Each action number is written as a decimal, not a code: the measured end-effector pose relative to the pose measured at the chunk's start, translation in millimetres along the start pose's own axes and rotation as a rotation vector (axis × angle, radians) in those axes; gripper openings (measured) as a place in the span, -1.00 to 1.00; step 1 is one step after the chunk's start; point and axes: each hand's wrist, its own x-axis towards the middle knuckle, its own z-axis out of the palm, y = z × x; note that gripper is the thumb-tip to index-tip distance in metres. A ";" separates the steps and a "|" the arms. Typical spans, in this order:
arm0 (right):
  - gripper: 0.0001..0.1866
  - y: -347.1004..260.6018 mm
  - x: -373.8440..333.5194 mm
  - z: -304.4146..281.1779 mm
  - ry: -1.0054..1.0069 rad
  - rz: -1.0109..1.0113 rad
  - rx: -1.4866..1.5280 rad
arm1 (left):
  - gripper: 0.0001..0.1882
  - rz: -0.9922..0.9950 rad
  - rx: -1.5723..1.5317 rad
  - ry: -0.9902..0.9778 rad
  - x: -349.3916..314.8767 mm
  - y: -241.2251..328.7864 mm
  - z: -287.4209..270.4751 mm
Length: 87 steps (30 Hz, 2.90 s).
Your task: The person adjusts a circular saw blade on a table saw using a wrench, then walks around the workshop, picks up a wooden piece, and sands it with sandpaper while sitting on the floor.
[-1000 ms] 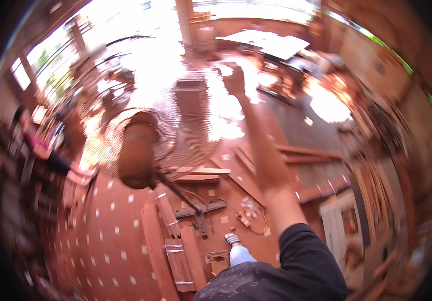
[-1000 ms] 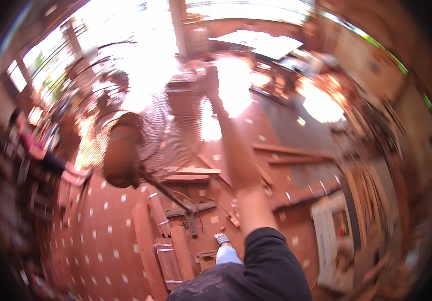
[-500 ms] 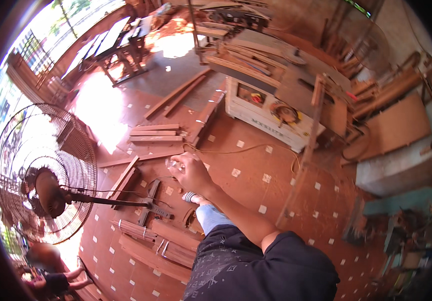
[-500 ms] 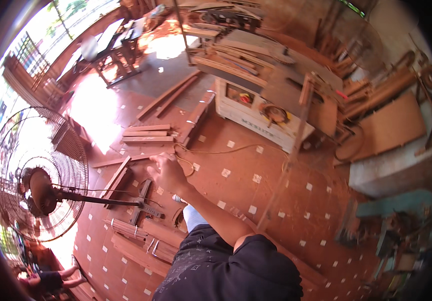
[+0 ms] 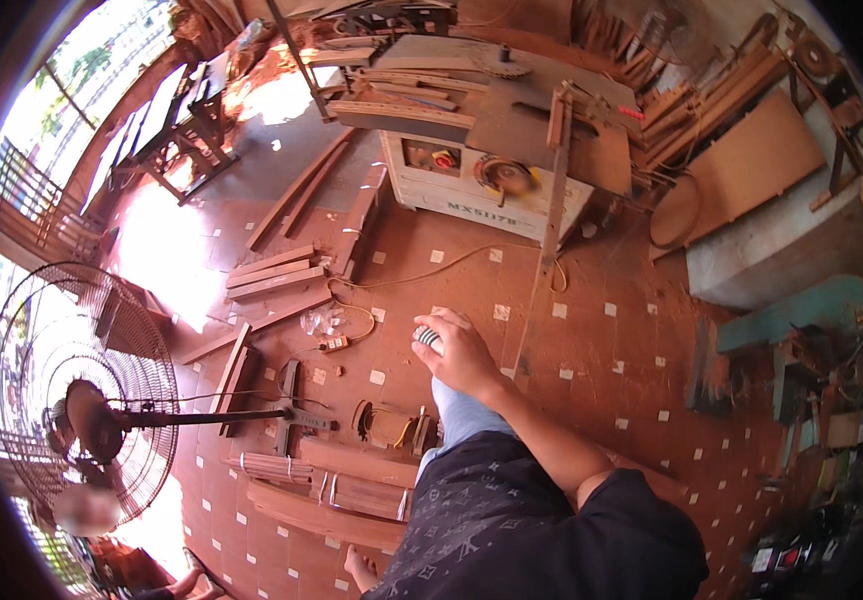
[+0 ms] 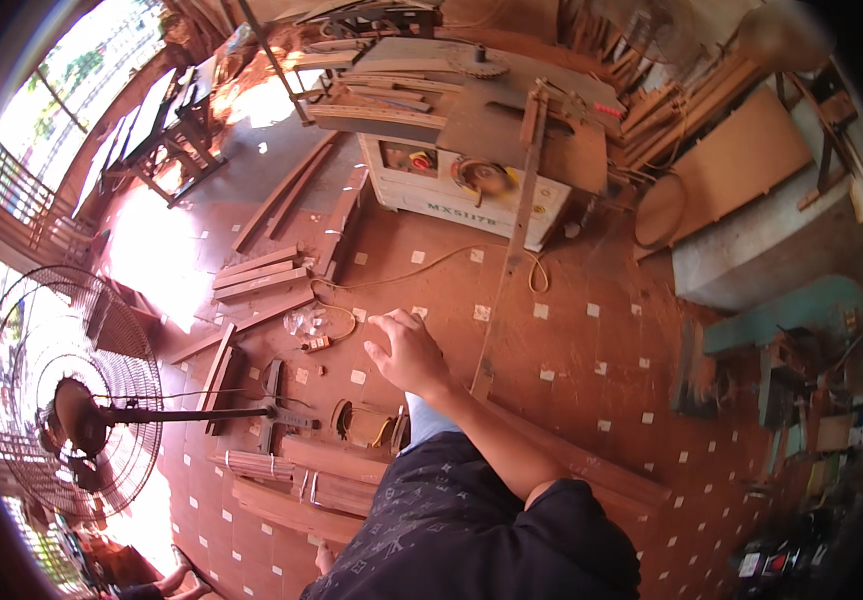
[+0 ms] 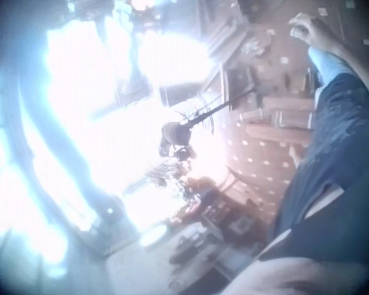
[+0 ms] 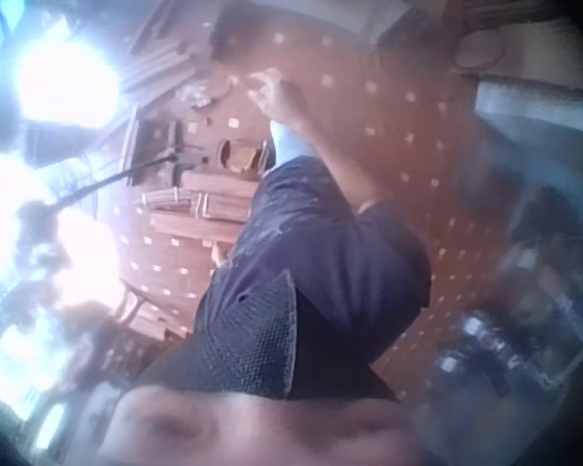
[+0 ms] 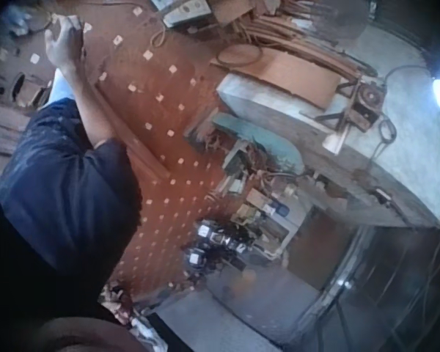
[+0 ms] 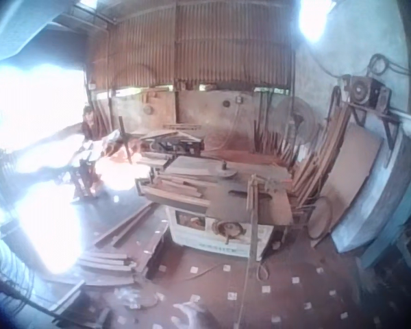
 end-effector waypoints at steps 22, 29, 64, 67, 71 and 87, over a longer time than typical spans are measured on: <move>-0.57 141.1 -8.7 -244.2 0.283 0.087 -0.218 | -0.62 0.233 0.365 -0.426 -64.7 -35.4 220.4; -0.57 336.9 6.7 -411.0 0.487 0.208 -0.228 | -0.71 0.272 0.461 -0.336 -215.7 -69.8 336.0; -0.47 718.1 -36.6 -900.8 0.754 0.815 -0.554 | -0.71 0.685 1.124 -0.466 -629.4 -132.2 921.2; -0.44 783.3 79.8 -974.7 0.674 0.610 -0.655 | -0.71 0.568 1.034 -0.497 -671.3 -152.1 959.9; -0.46 800.0 262.3 -1066.9 0.549 0.470 -0.711 | -0.71 0.435 0.918 -0.543 -754.0 -179.1 1016.0; -0.69 975.8 816.6 -1459.1 0.899 -0.111 -0.769 | -0.70 0.277 0.667 -0.535 -977.1 -166.5 1236.6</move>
